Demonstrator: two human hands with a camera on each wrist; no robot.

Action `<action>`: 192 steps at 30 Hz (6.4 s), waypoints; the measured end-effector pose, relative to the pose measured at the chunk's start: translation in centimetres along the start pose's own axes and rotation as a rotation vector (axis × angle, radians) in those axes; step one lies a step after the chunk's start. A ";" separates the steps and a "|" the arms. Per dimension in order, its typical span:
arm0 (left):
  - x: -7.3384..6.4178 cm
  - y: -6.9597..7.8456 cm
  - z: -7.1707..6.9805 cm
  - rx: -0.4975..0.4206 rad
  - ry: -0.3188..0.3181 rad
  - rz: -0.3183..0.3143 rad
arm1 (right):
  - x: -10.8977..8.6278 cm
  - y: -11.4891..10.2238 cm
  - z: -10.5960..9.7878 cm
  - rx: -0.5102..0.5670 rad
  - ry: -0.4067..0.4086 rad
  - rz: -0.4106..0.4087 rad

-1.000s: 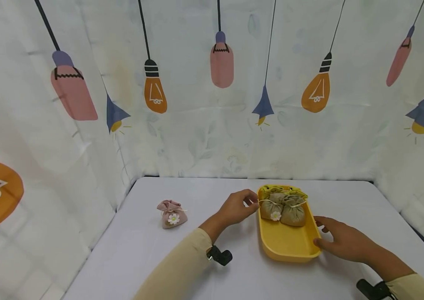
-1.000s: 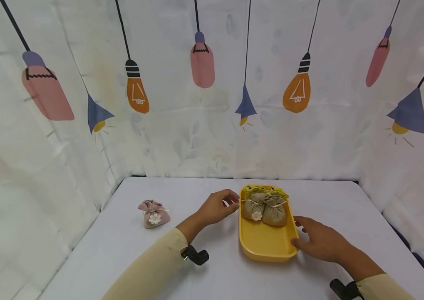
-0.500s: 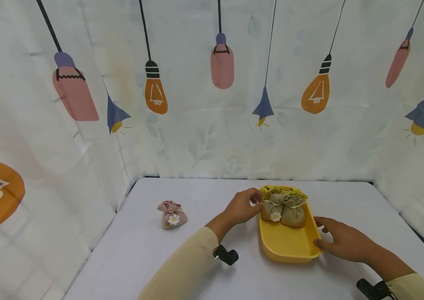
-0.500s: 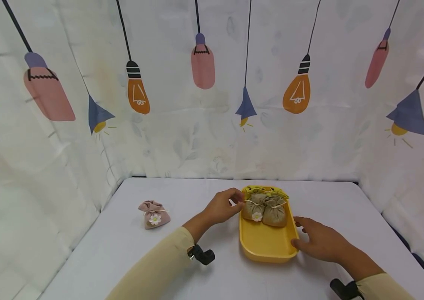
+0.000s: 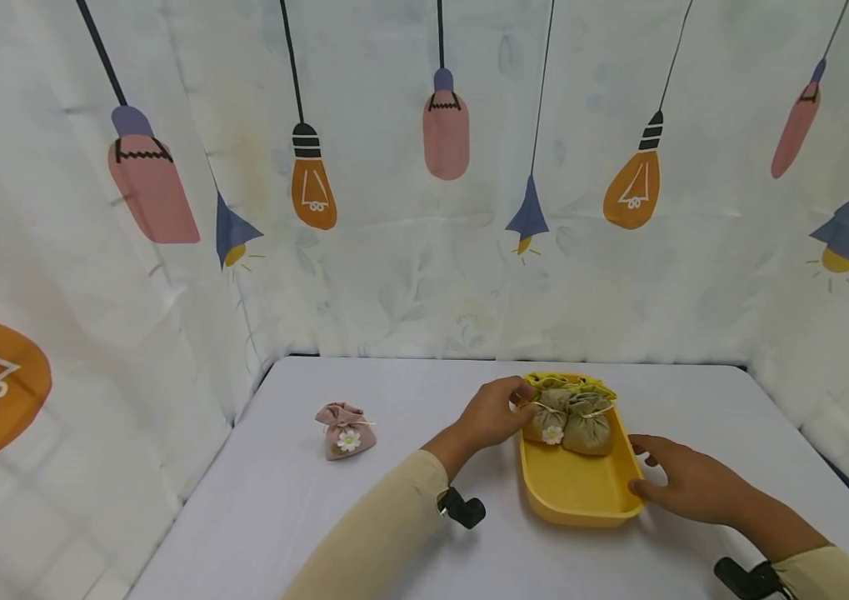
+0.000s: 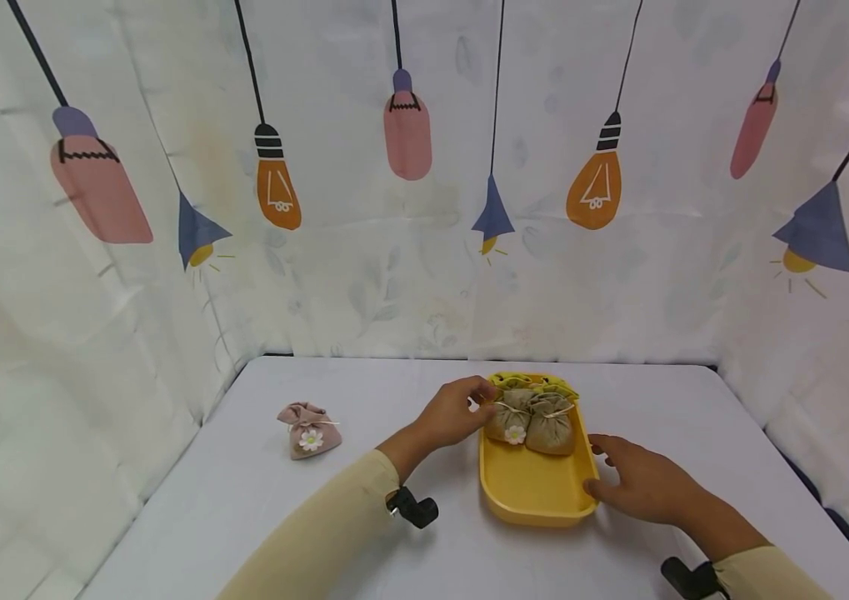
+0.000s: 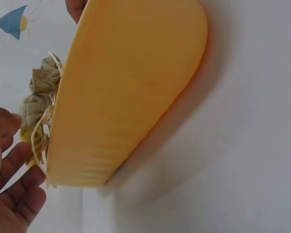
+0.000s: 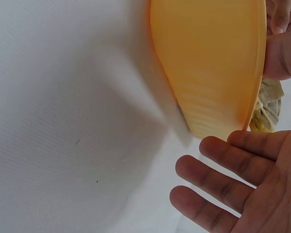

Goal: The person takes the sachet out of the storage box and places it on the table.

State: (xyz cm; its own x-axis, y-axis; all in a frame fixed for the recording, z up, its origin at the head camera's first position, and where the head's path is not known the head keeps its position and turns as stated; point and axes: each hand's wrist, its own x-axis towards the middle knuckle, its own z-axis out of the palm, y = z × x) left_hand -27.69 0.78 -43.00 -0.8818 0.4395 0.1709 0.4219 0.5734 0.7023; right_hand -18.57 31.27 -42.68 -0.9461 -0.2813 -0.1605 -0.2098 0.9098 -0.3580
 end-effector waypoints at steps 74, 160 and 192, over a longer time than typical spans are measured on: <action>-1.3 2.3 -4.8 -0.238 0.219 0.120 | 0.0 0.3 0.4 0.011 0.006 -0.013; -7.6 -6.6 -13.5 -0.156 0.283 -0.055 | 0.2 0.1 -0.2 0.008 -0.006 -0.014; -4.6 -3.0 -7.3 -0.165 0.137 0.032 | 0.1 0.5 0.3 0.008 0.007 -0.009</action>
State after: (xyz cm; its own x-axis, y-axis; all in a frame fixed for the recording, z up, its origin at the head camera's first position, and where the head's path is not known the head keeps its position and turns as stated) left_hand -26.47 -8.06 -40.84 -0.8938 0.3508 0.2794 0.4198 0.4351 0.7965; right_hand -18.69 31.59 -43.14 -0.9460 -0.2868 -0.1508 -0.2160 0.9051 -0.3663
